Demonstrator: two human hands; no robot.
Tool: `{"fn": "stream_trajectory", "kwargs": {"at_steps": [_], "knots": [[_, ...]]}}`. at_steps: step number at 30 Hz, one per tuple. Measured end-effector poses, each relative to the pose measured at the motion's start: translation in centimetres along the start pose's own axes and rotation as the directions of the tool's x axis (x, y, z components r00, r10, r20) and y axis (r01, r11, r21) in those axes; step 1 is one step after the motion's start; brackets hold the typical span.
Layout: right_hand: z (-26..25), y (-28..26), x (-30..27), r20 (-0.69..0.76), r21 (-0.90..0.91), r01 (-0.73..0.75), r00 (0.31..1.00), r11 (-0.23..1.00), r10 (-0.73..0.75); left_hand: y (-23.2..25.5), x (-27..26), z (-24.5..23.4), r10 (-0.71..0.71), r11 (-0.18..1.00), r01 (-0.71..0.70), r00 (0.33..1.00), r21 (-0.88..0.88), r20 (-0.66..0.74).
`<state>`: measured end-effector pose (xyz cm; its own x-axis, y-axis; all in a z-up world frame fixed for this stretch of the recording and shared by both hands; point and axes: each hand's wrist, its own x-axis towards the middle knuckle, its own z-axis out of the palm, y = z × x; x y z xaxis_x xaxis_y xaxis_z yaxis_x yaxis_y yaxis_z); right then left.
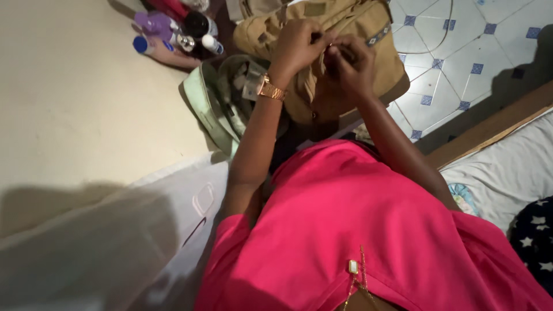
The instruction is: The person packs a tan backpack with daily essentials, including a hairbrush, notebooks, and small toiletries. They open and close multiple compartments, arrange items inside, and zip the bag shut.
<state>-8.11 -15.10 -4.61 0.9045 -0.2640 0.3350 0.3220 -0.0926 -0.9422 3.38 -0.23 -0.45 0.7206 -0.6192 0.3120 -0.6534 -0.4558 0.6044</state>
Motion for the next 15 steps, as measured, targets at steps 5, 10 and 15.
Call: {"fn": "stream_trajectory", "kwargs": {"at_steps": [5,10,15], "knots": [[0.0,-1.4,0.1,0.011,-0.203,0.124,0.992,0.971,-0.124,-0.9,1.0,1.1,-0.042,0.997,0.036,0.995,0.066,0.091],[0.2,-1.1,0.2,0.054,-0.186,0.131,0.991,0.974,-0.123,-1.7,0.4,1.8,-0.054,0.996,0.050,0.997,-0.067,-0.055],[0.1,0.0,0.5,0.086,-0.131,0.012,0.996,0.991,0.000,-2.6,0.0,1.3,0.088,0.974,-0.103,0.993,-0.203,-0.081]]}}
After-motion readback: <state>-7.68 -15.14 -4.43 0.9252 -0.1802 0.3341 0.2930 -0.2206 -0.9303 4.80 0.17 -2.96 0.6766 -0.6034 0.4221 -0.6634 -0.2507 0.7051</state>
